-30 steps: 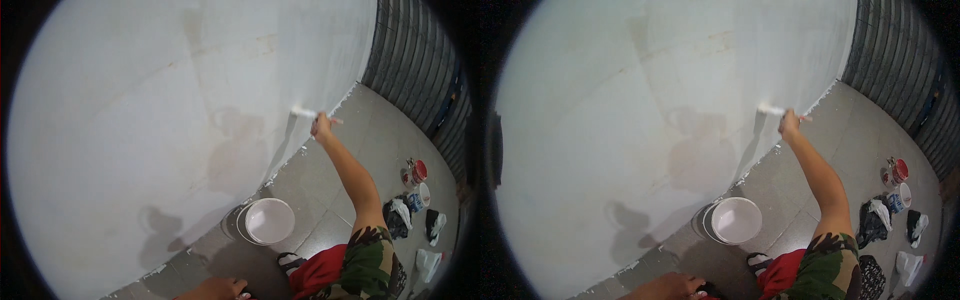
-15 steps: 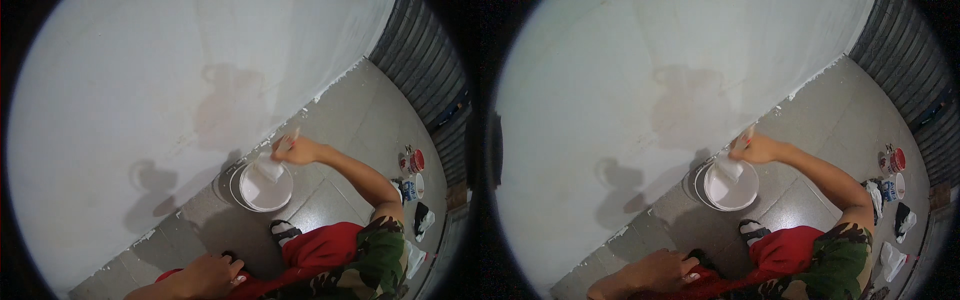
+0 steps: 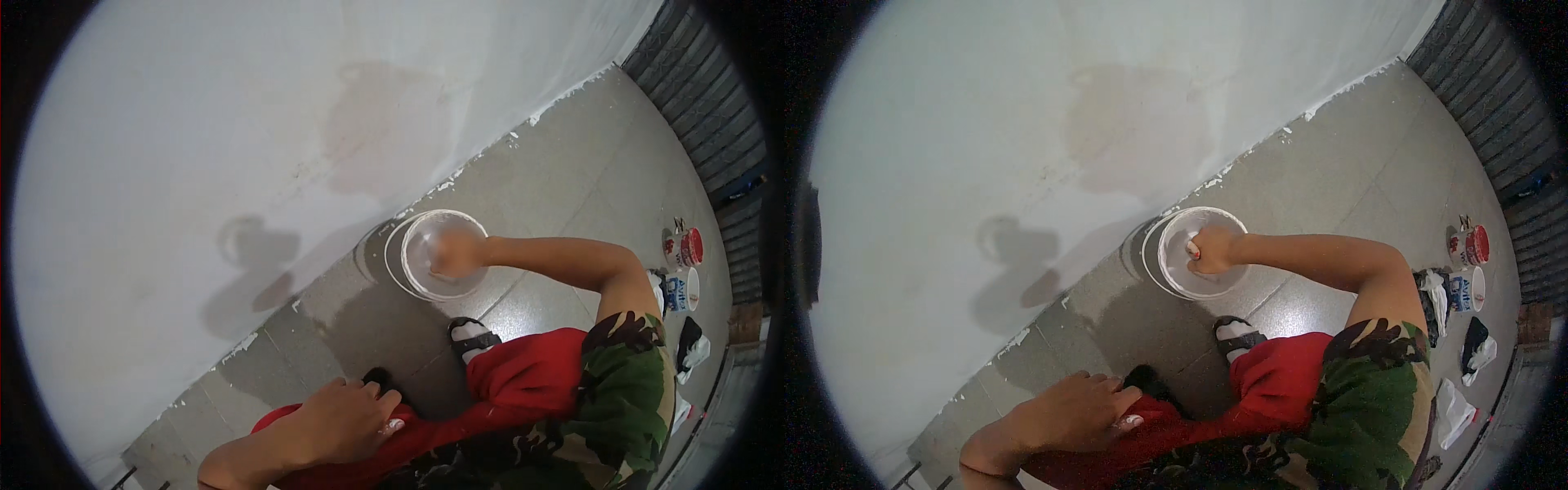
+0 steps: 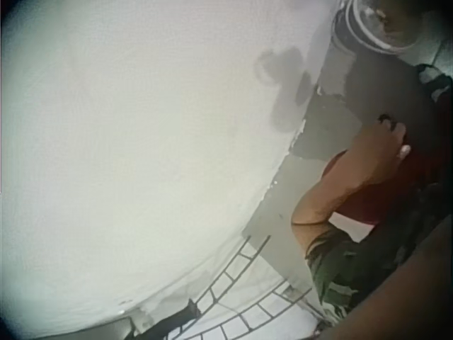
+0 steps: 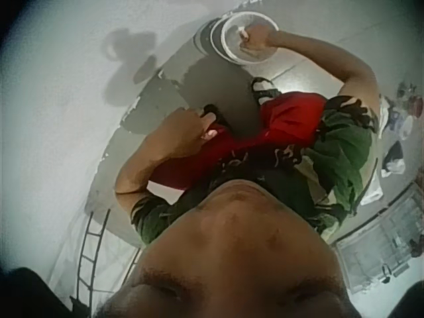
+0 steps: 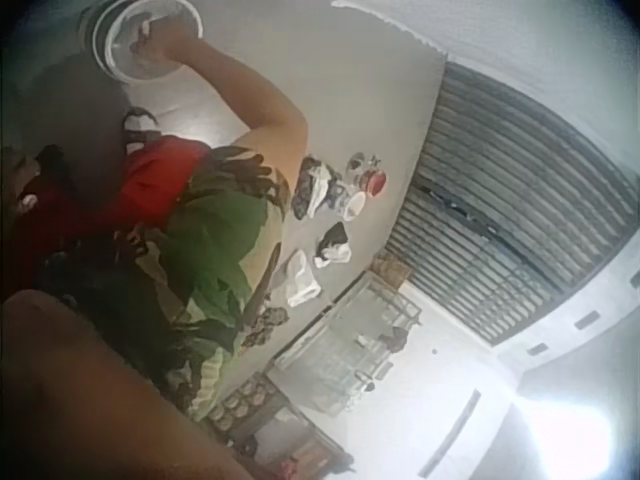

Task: Painting a wall using a paintbrush and white paint from a bucket.

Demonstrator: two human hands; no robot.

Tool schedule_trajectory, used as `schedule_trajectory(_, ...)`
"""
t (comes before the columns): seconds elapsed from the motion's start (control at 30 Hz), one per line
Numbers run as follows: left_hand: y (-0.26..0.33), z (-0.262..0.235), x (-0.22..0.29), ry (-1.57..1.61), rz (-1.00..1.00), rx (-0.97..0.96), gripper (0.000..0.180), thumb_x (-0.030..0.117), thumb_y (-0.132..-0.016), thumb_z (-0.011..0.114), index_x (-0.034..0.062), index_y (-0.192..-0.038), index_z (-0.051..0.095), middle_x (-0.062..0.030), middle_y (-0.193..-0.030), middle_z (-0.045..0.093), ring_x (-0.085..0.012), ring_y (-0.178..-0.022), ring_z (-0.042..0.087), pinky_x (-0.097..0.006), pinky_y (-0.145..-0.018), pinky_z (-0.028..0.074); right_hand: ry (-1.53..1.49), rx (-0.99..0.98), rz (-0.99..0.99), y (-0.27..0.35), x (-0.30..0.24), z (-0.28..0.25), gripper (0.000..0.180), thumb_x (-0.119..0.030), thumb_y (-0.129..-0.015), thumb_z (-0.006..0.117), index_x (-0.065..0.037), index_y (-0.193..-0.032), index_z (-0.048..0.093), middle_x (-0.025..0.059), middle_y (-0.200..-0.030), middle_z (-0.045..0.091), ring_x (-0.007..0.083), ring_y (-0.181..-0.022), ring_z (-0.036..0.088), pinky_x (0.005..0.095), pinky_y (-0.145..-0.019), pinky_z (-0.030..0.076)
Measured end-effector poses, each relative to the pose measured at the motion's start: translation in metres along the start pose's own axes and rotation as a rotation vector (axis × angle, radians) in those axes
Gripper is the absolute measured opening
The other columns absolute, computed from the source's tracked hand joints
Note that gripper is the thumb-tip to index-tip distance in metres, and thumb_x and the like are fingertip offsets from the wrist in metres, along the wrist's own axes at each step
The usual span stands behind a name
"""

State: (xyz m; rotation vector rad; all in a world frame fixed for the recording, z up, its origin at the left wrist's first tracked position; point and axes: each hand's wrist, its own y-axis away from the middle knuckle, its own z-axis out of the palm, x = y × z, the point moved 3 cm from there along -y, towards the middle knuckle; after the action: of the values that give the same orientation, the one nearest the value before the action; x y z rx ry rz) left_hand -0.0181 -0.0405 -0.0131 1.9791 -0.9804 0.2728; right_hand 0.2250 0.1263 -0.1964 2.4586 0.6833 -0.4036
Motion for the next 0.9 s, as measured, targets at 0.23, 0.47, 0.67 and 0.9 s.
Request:
schedule_trajectory(0.23, -0.001, 0.003, -0.004, -0.023, -0.009, 0.000, 0.037, 0.037, -0.099, 0.043, 0.0017, -0.104, 0.055, -0.0202, -0.097, 0.064, -0.0361, -0.093, 0.063, -0.046, -0.084, 0.048, -0.074, -0.031, -0.033, -0.006, 0.014, 0.017, 0.034, -0.038, -0.085, 0.058, -0.005, -0.081, 0.066, 0.0213, -0.083, 0.066, 0.0404, -0.083, 0.064, 0.0477, -0.076, 0.051)
schedule_trajectory(0.47, -0.003, 0.004, -0.001, -0.006, -0.001, -0.069, 0.037, 0.037, -0.099, 0.043, 0.0016, -0.103, 0.055, -0.0198, -0.095, 0.063, -0.0367, -0.092, 0.063, -0.046, -0.083, 0.048, -0.037, 0.003, -0.103, -0.008, 0.020, 0.032, 0.026, -0.032, -0.086, 0.060, -0.006, -0.084, 0.066, 0.0193, -0.080, 0.066, 0.0395, -0.079, 0.064, 0.0480, -0.074, 0.050)
schedule_trajectory(0.67, -0.003, 0.000, 0.000, -0.006, -0.001, -0.066, 0.038, 0.037, -0.100, 0.042, 0.0014, -0.102, 0.054, -0.0195, -0.094, 0.062, -0.0367, -0.094, 0.062, -0.047, -0.082, 0.048, 0.000, -0.034, -0.118, -0.008, 0.016, 0.028, 0.027, -0.033, -0.085, 0.060, -0.007, -0.087, 0.066, 0.0195, -0.085, 0.066, 0.0401, -0.082, 0.064, 0.0489, -0.076, 0.050)
schedule_trajectory(0.9, -0.006, -0.004, 0.001, 0.004, -0.021, -0.103, 0.038, 0.038, -0.100, 0.042, 0.0019, -0.104, 0.054, -0.0193, -0.093, 0.062, -0.0370, -0.094, 0.062, -0.048, -0.084, 0.047, 0.214, -0.106, -0.172, -0.017, 0.017, 0.037, 0.032, -0.034, -0.084, 0.058, -0.004, -0.088, 0.069, 0.0205, -0.088, 0.068, 0.0378, -0.086, 0.066, 0.0471, -0.080, 0.052)
